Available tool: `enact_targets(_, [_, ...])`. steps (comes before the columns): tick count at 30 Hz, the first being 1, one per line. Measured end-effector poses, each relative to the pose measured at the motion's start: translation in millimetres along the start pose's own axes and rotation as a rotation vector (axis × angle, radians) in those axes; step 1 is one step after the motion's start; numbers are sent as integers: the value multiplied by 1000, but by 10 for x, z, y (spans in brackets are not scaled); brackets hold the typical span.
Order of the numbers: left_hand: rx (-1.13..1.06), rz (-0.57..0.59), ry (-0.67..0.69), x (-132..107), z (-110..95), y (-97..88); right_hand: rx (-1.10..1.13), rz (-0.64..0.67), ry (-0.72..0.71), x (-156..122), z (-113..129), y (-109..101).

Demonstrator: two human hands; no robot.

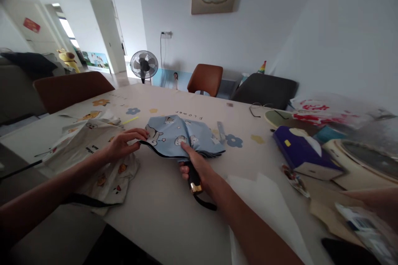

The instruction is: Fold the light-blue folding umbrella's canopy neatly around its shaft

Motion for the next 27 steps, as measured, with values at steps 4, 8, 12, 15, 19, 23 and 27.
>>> enact_targets(4, [-6,12,15,-4,7,24,-32,-26,5,12,-7,-26])
enact_targets(8, [26,43,-10,-48,62,78,-86,-61,20,16,-22,-32])
enact_targets(12, [62,69,-36,-54,186,96,-157,-79,0,18,-35,-18])
enact_targets(15, [102,-47,-155,80,353,-21,-237,-66,-31,19,-43,4])
enact_targets(19, [13,-144,-443,408,653,-99,-303,-71,-43,23,-61,-1])
enact_targets(23, [-270,-139,-608,656,863,57,-305,-56,-33,33,-62,-5])
enact_targets(27, [-416,-163,-649,729,931,198,-286,-47,-4,22,-55,13])
Point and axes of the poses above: each hand's wrist, its own x-axis towards the middle knuckle, its own y-axis out of the palm, z = x × y, the point moved 6 cm from there along x, towards the middle knuckle, and after that the axes turned 11 degrees about z, right-handed, at the moved point
